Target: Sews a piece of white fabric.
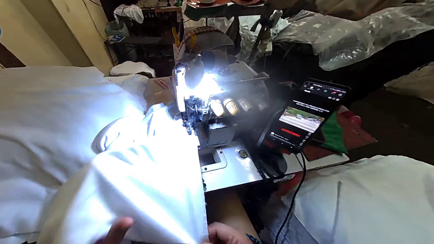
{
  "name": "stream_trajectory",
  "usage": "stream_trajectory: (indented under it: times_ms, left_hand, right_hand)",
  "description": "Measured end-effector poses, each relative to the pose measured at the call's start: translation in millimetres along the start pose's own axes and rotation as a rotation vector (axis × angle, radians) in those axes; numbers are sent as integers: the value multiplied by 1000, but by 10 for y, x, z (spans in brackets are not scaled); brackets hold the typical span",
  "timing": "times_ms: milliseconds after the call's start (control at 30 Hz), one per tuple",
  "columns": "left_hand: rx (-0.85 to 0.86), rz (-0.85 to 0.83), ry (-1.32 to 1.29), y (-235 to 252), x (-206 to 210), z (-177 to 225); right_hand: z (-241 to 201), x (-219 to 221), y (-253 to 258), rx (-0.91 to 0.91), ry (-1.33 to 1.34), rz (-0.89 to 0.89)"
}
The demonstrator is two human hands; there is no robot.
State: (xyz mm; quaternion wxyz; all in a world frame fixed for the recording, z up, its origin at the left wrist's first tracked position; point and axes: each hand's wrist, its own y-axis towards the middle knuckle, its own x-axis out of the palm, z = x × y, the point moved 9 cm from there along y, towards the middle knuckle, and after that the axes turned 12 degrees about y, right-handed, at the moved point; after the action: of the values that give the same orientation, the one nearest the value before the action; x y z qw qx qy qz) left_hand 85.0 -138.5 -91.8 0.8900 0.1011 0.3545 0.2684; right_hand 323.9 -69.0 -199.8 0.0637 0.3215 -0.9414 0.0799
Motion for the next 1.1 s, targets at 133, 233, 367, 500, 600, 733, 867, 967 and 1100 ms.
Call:
stream_trajectory:
  times_ms: [133,233,367,500,600,733,867,967,1100]
  left_hand:
    - [106,-744,398,455,400,320]
    - [306,-398,240,637,861,634]
    - [280,14,422,911,1305,316]
    - [256,-20,511,1259,1375,202]
    - [247,-91,519,1546,1417,154]
    - [200,-155,640,1918,1479,90]
    - [112,-195,739,2166,1524,-9]
    - [93,-88,552,2087,1406,-70]
    - [53,256,172,1542,958,-141]
  right_hand:
    - [-102,-72,295,-48,-10,104]
    - [-154,-151,484,-68,31,176]
    - [-341,-254,764,-218,15,224]
    - [-640,-327,1041,-527,-224,264]
    - [-794,-321,1171,-603,-455,308]
    - [-871,-270,1200,-615,-557,330]
    - [-854,-227,1147,-602,-554,315]
    - [-869,-239,1097,-577,-515,301]
    - [-993,-270,1046,-597,-468,306]
